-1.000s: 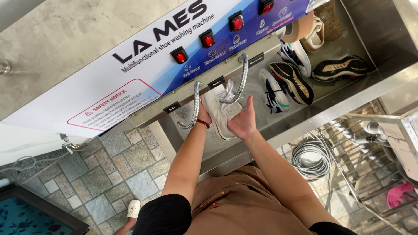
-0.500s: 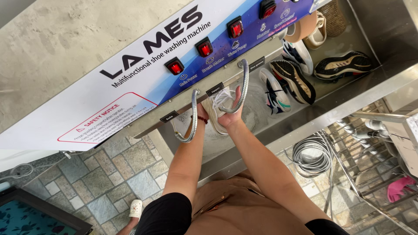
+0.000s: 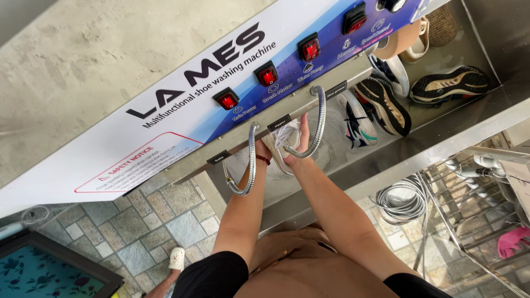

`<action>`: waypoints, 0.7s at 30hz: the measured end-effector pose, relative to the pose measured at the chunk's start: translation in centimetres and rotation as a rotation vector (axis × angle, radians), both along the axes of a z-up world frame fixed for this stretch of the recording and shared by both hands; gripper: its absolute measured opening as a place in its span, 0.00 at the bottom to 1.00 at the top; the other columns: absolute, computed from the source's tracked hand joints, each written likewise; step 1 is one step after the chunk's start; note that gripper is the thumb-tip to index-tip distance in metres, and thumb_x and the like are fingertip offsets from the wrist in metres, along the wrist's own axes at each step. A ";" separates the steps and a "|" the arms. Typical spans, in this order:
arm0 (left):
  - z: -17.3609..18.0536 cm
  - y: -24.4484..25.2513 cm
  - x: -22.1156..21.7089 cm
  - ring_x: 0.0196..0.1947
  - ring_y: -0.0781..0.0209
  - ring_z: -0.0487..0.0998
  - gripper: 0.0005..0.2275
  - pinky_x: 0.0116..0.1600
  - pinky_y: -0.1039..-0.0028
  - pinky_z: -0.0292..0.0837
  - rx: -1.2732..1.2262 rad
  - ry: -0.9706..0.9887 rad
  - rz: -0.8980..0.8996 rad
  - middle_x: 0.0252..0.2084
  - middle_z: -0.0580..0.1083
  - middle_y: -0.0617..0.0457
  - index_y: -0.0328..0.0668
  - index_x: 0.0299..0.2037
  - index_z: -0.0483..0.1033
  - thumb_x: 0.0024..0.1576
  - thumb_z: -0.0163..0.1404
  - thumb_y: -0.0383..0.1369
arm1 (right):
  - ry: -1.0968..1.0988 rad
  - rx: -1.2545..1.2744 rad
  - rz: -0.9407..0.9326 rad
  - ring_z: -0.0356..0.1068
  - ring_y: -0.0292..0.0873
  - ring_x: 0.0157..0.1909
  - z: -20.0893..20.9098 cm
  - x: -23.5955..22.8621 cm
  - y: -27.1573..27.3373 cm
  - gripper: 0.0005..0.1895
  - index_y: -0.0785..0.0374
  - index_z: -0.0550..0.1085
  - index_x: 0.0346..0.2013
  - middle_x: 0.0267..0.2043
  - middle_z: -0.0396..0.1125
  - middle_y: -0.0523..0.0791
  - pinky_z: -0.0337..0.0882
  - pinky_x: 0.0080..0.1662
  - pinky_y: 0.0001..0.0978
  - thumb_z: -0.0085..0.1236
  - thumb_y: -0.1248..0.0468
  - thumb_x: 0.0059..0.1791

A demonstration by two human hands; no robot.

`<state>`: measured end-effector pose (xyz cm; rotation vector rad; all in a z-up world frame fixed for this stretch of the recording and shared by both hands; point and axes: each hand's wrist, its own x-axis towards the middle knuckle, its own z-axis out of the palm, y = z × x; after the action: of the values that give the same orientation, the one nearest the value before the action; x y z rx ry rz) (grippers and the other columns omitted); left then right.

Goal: The person cleans a pair of white sneakers by hand at a shoe washing station, scrubbing the soles with water and a brush, then rinsing them and tying the laces.

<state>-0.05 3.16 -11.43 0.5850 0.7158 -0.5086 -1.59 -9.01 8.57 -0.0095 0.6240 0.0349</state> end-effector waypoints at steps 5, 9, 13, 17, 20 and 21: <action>-0.8 0.1 1.1 0.68 0.52 0.66 0.26 0.72 0.64 0.61 0.131 -0.041 -0.046 0.70 0.66 0.51 0.45 0.68 0.64 0.64 0.46 0.51 | -0.116 0.051 -0.051 0.73 0.55 0.57 -4.5 0.8 0.2 0.42 0.69 0.71 0.60 0.57 0.71 0.54 0.74 0.59 0.49 0.51 0.33 0.50; -0.2 1.1 1.2 0.68 0.55 0.66 0.26 0.71 0.63 0.61 -0.022 0.065 -0.050 0.70 0.67 0.54 0.49 0.67 0.65 0.63 0.44 0.52 | -0.099 0.085 -0.057 0.72 0.54 0.57 -5.2 0.2 0.6 0.41 0.68 0.72 0.61 0.57 0.71 0.54 0.75 0.59 0.48 0.50 0.33 0.53; 0.0 2.2 0.1 0.68 0.51 0.66 0.26 0.71 0.61 0.60 -0.272 0.051 -0.009 0.69 0.67 0.51 0.45 0.67 0.66 0.64 0.39 0.52 | -0.080 0.059 0.030 0.72 0.54 0.57 -1.6 -0.5 0.6 0.41 0.67 0.72 0.59 0.57 0.71 0.53 0.74 0.58 0.49 0.50 0.33 0.50; 0.1 2.0 0.6 0.67 0.49 0.66 0.26 0.71 0.58 0.59 -0.316 0.044 -0.026 0.69 0.66 0.49 0.44 0.67 0.64 0.65 0.36 0.51 | -0.026 0.017 0.056 0.73 0.56 0.54 0.7 -0.6 0.2 0.45 0.68 0.72 0.56 0.54 0.72 0.55 0.76 0.56 0.52 0.48 0.30 0.45; -0.4 1.8 1.5 0.67 0.49 0.66 0.25 0.71 0.60 0.60 -0.166 -0.018 -0.087 0.70 0.66 0.50 0.46 0.67 0.64 0.65 0.35 0.50 | 0.007 0.091 -0.026 0.72 0.55 0.56 -1.0 0.8 0.0 0.44 0.69 0.71 0.60 0.57 0.71 0.54 0.74 0.58 0.49 0.51 0.31 0.51; -0.6 1.7 2.1 0.67 0.50 0.66 0.25 0.70 0.60 0.61 -0.145 -0.040 -0.108 0.70 0.66 0.50 0.46 0.68 0.64 0.65 0.34 0.50 | 0.010 0.031 -0.027 0.72 0.54 0.56 -1.6 1.4 0.3 0.43 0.67 0.72 0.59 0.57 0.72 0.52 0.74 0.58 0.50 0.51 0.31 0.48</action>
<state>2.00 4.86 -11.98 0.4984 0.6065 -0.6414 -0.17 -8.70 6.97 0.0296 0.6334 0.0182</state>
